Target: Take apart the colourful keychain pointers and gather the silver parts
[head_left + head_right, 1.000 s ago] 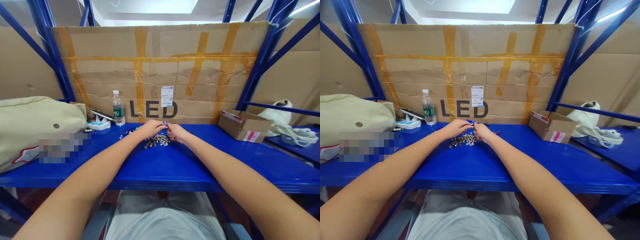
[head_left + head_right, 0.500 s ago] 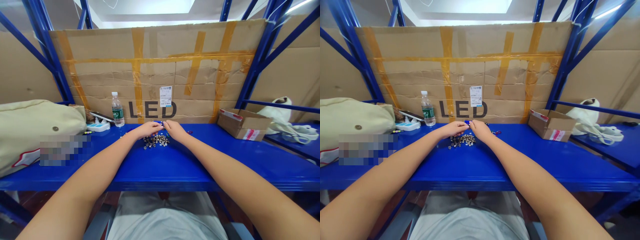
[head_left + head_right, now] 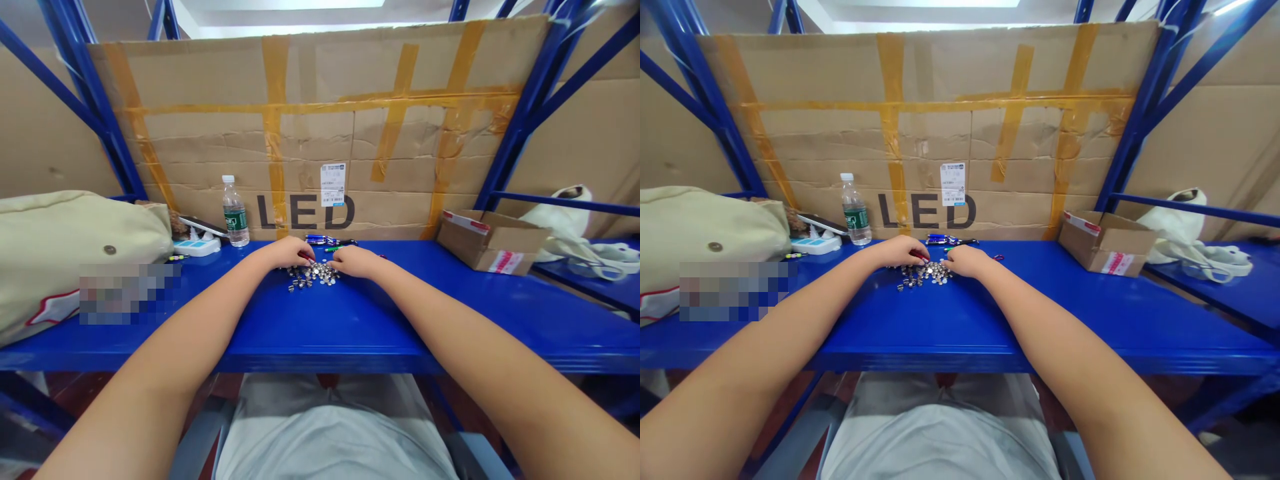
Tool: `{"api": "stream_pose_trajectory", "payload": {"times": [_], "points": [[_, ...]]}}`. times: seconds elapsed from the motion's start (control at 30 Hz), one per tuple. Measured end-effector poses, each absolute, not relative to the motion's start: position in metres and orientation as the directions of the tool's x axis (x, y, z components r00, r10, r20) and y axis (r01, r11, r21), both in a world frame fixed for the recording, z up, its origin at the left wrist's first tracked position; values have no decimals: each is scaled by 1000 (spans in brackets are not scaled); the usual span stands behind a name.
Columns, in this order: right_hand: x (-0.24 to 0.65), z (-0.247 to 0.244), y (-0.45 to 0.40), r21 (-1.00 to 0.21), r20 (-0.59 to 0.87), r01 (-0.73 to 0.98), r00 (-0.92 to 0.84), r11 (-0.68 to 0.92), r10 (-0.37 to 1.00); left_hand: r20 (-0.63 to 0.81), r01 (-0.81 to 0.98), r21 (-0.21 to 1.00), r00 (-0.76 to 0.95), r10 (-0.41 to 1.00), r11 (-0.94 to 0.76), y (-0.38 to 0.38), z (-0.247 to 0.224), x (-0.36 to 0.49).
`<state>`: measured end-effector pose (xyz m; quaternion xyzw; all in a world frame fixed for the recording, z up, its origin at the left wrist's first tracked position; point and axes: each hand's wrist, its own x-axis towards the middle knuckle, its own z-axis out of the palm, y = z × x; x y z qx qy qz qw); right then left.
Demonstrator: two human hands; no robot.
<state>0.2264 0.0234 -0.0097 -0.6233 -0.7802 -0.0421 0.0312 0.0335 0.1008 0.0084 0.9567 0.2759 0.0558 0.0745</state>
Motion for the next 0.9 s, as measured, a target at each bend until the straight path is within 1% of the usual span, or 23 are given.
{"api": "stream_pose_trajectory", "payload": {"times": [0.1, 0.17, 0.27, 0.37, 0.43, 0.53, 0.6, 0.67, 0.73, 0.8, 0.9], "points": [[227, -9, 24, -2, 145, 979, -202, 205, 969, 111, 543, 92, 827, 551, -835, 103, 10, 30], [226, -8, 22, -30, 208, 978, -197, 208, 958, 170, 597, 41, 786, 594, -801, 106, 9, 26], [214, -7, 15, -43, 283, 966, -231, 253, 931, 220, 681, 4, 713, 665, -732, 115, 7, 18], [191, -9, 4, -6, 308, 938, -329, 347, 893, 225, 735, -12, 662, 715, -678, 127, 2, 11], [173, -13, -2, 41, 313, 907, -409, 418, 857, 236, 766, -27, 629, 740, -643, 134, -1, 8], [154, -21, -8, 139, 283, 882, -471, 450, 836, 255, 798, -42, 591, 765, -602, 141, -6, 4], [148, -24, -9, 163, 255, 876, -482, 454, 838, 273, 815, -47, 567, 777, -578, 144, -8, 1], [149, -21, -8, 127, 269, 886, -463, 446, 844, 302, 823, -50, 552, 777, -566, 147, -9, 0], [156, -12, -6, 45, 362, 909, -401, 414, 841, 332, 825, -46, 545, 770, -564, 151, -7, 1], [170, 1, -2, -68, 513, 929, -280, 363, 812, 337, 814, -41, 558, 759, -580, 156, -3, 10], [205, 17, 5, -269, 701, 914, -30, 303, 713, 273, 758, -49, 636, 722, -650, 162, 2, 40]]}}
